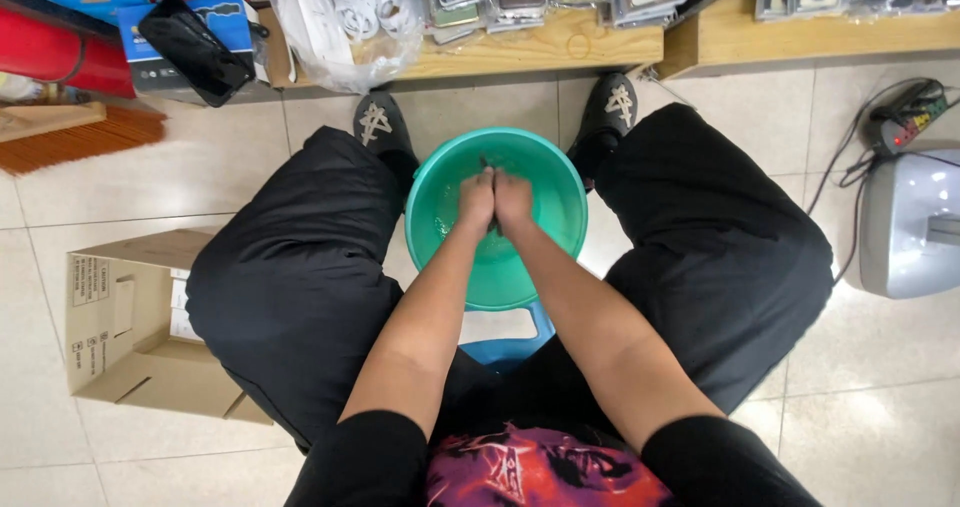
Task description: The person sits on a low stool and washes a grey cloth in a green bucket of water, wringing it out and hanging it on a shelf. Then, the person picks up a small white box, opens it, and removes a white cable and a small white device.
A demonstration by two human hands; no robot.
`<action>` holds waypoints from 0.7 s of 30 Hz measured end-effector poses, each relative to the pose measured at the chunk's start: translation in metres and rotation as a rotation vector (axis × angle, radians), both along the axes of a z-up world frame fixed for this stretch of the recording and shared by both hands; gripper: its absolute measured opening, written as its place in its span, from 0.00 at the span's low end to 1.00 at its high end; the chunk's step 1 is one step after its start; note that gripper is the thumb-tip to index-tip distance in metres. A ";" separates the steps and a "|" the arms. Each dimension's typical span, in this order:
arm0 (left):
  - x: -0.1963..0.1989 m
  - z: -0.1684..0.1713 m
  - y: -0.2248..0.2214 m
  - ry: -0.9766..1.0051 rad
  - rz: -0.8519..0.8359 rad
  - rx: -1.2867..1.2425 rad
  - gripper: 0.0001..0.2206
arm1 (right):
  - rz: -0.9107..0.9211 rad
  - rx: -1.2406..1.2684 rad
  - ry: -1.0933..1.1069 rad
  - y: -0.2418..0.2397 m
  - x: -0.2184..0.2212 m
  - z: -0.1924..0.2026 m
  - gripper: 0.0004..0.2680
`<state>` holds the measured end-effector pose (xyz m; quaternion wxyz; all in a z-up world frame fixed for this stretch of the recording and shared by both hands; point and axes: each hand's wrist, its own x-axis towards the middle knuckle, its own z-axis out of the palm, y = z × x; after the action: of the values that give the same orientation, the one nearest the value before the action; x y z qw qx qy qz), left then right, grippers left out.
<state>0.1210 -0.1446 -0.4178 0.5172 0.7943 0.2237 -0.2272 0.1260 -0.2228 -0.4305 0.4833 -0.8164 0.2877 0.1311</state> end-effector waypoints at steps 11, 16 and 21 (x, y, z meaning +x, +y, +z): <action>-0.007 0.047 -0.003 -0.136 -0.174 0.014 0.20 | -0.143 0.088 0.047 -0.022 0.015 -0.040 0.18; -0.001 0.003 -0.003 0.251 -0.090 -0.007 0.22 | -0.154 0.108 0.103 -0.023 0.010 -0.041 0.19; -0.003 -0.027 0.032 0.402 -0.148 0.353 0.32 | 0.315 -0.321 0.212 -0.007 0.003 0.057 0.15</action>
<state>0.1180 -0.1122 -0.4450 0.2978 0.8252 0.2996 -0.3750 0.1293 -0.2300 -0.3734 0.2882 -0.8992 0.2231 0.2423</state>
